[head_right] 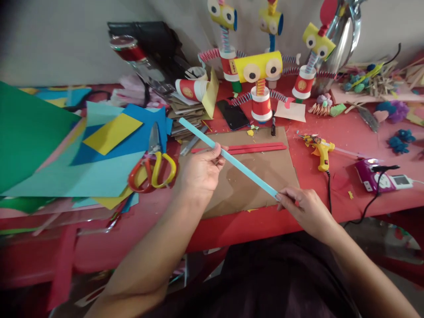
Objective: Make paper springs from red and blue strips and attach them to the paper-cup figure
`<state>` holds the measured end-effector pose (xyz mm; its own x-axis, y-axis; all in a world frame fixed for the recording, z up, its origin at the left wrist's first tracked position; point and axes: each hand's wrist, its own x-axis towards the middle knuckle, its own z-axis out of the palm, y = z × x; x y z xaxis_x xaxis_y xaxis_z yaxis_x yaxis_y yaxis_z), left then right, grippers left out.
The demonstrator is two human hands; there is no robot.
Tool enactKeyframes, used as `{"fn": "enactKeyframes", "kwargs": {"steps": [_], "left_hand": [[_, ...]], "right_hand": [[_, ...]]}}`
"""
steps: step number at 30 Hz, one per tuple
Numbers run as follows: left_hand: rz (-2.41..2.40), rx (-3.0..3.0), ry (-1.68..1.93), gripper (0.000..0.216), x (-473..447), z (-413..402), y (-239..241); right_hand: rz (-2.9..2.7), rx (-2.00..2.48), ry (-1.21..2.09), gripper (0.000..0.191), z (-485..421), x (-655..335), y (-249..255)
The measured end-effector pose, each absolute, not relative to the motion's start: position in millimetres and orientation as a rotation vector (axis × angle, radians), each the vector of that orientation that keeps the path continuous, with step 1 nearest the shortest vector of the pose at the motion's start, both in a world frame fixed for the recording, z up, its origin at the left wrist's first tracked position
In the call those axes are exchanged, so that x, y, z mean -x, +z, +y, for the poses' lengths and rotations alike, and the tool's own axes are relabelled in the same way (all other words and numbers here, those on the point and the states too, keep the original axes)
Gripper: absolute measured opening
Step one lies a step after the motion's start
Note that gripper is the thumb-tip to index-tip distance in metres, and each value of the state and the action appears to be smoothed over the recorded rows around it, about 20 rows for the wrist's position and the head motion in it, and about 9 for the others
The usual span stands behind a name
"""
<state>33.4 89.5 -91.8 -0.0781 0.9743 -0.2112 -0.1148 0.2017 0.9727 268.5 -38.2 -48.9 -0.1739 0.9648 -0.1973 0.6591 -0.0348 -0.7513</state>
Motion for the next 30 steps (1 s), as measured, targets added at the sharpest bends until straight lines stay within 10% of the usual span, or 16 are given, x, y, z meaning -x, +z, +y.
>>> {"fn": "enactKeyframes", "kwargs": {"steps": [12, 24, 30], "left_hand": [[0.900, -0.683, 0.881, 0.016, -68, 58, -74], [1.073, -0.598, 1.140, 0.010, -41, 88, -79], [1.030, -0.613, 1.175, 0.003, -35, 96, -79]], "right_hand": [[-2.022, 1.689, 0.556, 0.024, -29, -253, -71], [-1.653, 1.606, 1.224, 0.035, -42, -262, -70], [-1.751, 1.666, 0.950, 0.028, -38, -262, -73]]}}
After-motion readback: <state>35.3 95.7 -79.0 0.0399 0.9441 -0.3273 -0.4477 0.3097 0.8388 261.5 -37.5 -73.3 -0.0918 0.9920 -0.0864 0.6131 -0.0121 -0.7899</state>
